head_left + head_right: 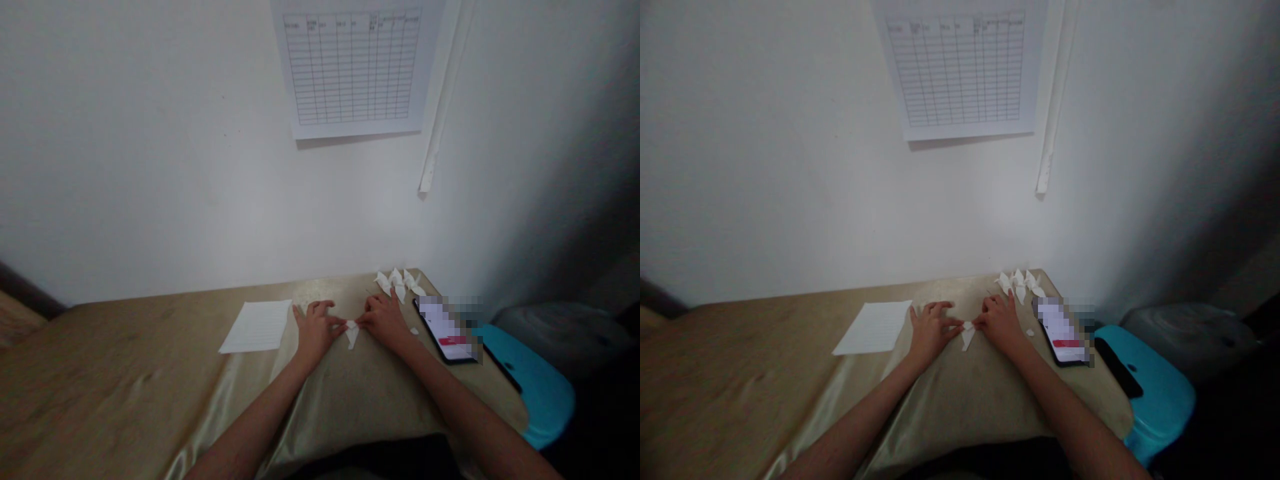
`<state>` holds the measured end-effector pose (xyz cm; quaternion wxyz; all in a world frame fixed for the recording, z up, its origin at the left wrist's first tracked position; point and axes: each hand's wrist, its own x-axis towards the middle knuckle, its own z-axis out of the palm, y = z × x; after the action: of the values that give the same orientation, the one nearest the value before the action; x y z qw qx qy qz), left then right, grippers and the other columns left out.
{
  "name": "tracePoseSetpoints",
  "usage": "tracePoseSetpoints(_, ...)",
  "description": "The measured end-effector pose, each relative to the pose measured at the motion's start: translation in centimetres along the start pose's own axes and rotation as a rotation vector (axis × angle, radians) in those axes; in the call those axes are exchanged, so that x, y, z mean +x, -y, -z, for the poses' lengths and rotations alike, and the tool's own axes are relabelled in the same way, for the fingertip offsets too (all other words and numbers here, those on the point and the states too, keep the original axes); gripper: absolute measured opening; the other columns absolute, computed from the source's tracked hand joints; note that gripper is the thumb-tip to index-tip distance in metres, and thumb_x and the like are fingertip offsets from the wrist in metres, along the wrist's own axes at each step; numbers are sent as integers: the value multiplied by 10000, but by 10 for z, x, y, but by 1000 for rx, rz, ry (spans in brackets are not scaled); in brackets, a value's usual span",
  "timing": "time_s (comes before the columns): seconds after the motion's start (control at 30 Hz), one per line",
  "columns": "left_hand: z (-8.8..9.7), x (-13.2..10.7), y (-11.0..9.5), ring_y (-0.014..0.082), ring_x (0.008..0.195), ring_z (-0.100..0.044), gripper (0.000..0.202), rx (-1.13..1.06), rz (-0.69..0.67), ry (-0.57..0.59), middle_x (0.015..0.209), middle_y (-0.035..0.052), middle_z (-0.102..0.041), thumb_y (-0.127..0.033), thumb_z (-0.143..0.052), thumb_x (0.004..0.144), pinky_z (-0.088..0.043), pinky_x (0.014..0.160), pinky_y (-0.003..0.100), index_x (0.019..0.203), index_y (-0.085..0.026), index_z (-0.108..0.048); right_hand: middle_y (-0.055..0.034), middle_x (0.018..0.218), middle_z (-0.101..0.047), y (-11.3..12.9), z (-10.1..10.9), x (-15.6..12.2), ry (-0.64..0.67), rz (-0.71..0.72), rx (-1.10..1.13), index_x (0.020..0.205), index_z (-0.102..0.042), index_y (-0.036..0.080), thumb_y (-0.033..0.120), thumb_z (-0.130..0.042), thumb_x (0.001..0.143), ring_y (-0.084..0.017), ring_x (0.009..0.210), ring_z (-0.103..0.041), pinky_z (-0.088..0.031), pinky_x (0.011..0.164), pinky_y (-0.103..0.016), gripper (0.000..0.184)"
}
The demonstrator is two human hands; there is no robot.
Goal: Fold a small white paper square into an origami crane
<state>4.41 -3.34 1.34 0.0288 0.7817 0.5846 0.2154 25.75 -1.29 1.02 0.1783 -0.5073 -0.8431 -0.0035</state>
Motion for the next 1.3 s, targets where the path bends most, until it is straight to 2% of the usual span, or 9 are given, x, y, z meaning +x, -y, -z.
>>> tracePoseSetpoints(0.23,-2,-2,2,334,1293,-439,102,24,7,-53,1340,-39,-622,-486,-748,806,29,1092,803,891,-444,-786,-10,1007,-660,1,6,-3,5,-35,-23,931,-782,407,430,-693,868,-243,1109,-521,24,1178,-619,111)
tracePoseSetpoints(0.53,-6,-3,5,333,1287,-444,99,10,2,-74,1338,-31,-624,-474,-764,792,23,1103,793,871,-420,-790,-11,982,-671,6,7,-7,-53,-54,-22,835,-790,353,415,-723,841,-257,1117,-517,67,1173,-628,91)
tracePoseSetpoints(0.73,-8,-3,7,333,1285,-452,124,-11,14,-66,1334,-12,-616,-476,-769,784,-13,1108,788,851,-373,-787,-16,973,-666,8,5,-12,-82,-83,15,835,-783,332,368,-711,852,-249,1115,-528,62,1178,-617,82)
tracePoseSetpoints(0.83,-9,-1,8,318,1294,-457,196,-30,3,-53,1355,10,-594,-440,-783,781,-77,1122,765,968,-382,-769,-28,1027,-663,7,0,-11,-105,-103,72,884,-779,334,325,-699,861,-247,1124,-535,19,1176,-625,84)
tracePoseSetpoints(0.93,-9,-1,7,295,1315,-454,274,-45,-42,-17,1399,16,-561,-375,-765,815,-111,1134,738,1084,-416,-733,-32,1095,-653,5,-7,-10,-111,-73,116,1000,-765,371,262,-689,865,-243,1161,-528,-15,1179,-614,190)
tracePoseSetpoints(1.03,-10,-1,6,283,1323,-454,227,-24,-103,9,1416,6,-550,-348,-708,870,-80,1132,746,1073,-448,-734,-30,1120,-646,4,-12,-8,-77,-11,117,1050,-750,425,204,-659,875,-237,1186,-516,-46,1181,-590,296)
tracePoseSetpoints(1.13,-10,-1,5,292,1318,-454,183,7,-114,3,1420,2,-550,-391,-677,889,-73,1122,761,1040,-470,-744,-27,1143,-642,3,-13,-7,-29,9,104,1080,-733,457,183,-628,890,-236,1192,-507,-58,1175,-585,350)
tracePoseSetpoints(1.3,-5,1,4,314,1310,-449,146,59,-114,-4,1430,-14,-550,-465,-675,872,-53,1106,789,991,-482,-758,-33,1163,-640,6,-7,-4,27,-46,67,1086,-729,465,259,-617,918,-250,1209,-488,-49,1172,-585,289)
